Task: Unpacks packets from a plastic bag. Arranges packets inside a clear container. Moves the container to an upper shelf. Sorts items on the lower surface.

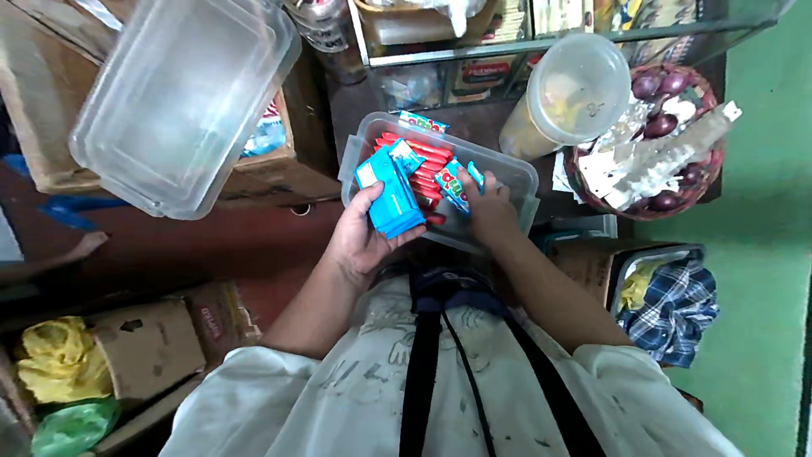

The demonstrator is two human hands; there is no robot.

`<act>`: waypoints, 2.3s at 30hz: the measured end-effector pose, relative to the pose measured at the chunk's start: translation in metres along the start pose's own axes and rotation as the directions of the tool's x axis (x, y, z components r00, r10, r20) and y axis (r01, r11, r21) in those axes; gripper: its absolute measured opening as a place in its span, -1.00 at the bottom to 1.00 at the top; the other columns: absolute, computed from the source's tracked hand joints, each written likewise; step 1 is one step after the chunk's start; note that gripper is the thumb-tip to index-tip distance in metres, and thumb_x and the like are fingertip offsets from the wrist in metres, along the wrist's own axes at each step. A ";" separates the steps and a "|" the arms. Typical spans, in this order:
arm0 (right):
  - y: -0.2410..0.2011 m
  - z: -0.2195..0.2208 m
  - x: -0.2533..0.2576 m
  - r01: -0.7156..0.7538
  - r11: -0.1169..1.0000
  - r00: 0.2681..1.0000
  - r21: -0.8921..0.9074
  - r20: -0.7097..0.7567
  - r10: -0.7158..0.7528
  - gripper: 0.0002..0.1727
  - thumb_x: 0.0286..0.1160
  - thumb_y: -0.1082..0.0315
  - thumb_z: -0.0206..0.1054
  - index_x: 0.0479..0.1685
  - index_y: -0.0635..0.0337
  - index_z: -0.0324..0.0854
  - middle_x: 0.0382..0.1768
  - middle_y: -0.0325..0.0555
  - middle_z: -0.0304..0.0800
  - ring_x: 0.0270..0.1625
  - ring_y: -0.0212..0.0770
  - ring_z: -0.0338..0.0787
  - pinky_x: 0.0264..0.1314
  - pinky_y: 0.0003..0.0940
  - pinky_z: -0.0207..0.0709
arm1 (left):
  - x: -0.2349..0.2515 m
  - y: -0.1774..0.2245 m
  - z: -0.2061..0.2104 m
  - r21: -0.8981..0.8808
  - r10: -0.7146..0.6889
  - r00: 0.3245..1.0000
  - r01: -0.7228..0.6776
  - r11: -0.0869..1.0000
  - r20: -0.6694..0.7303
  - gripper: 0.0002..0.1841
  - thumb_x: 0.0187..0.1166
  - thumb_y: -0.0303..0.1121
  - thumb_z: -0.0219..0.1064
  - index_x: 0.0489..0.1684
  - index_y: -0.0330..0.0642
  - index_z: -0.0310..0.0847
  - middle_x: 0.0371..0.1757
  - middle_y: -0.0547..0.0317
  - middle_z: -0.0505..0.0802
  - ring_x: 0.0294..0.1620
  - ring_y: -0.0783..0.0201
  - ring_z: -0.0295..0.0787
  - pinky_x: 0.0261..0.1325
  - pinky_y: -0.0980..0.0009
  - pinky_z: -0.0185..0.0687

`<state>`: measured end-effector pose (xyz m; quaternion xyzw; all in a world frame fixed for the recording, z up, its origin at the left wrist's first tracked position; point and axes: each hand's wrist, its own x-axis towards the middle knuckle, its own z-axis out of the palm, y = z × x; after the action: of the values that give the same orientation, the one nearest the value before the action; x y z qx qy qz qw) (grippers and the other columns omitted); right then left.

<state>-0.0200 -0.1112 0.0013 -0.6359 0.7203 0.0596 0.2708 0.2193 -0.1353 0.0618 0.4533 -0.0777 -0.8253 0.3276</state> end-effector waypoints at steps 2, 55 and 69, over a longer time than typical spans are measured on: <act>0.007 -0.013 0.000 0.049 0.997 0.996 0.061 0.070 -0.053 0.35 -0.05 0.43 0.72 0.91 -0.44 -0.07 0.72 0.45 0.10 0.46 0.63 0.47 0.11 0.45 0.63 | -0.007 0.002 -0.009 -0.012 0.030 0.999 -0.030 0.999 0.020 -0.51 0.78 0.00 0.04 0.54 -0.07 0.36 0.36 -0.20 0.69 0.32 -0.21 0.73 0.27 -0.24 0.72; 0.045 0.026 -0.053 0.137 0.990 0.916 -0.016 -0.380 -0.133 -0.15 0.46 0.16 0.42 0.85 -0.22 0.22 0.82 0.01 0.22 0.85 0.36 0.08 0.80 0.47 -0.19 | 0.085 -0.023 0.048 0.827 0.141 0.843 -0.453 -0.332 0.519 -0.57 0.78 -0.18 0.19 0.56 -0.04 0.57 0.53 -0.01 0.68 0.64 -0.06 0.48 0.68 -0.07 0.35; 0.033 0.014 -0.043 0.004 0.998 0.981 -0.060 -0.192 -0.015 -0.09 0.60 -0.04 0.33 0.93 -0.07 0.01 0.92 -0.05 -0.06 0.92 0.30 -0.17 0.77 0.57 -0.44 | 0.083 -0.034 0.046 0.631 -0.087 0.892 -0.380 -0.677 0.444 -0.08 0.31 -0.09 0.63 0.79 0.07 0.25 0.49 -0.08 0.71 0.58 -0.28 0.48 0.76 -0.43 -0.18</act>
<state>-0.0445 -0.0613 0.0008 -0.6499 0.7379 0.0180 0.1812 0.1356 -0.1678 0.0158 0.3430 -0.8984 -0.2404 -0.1322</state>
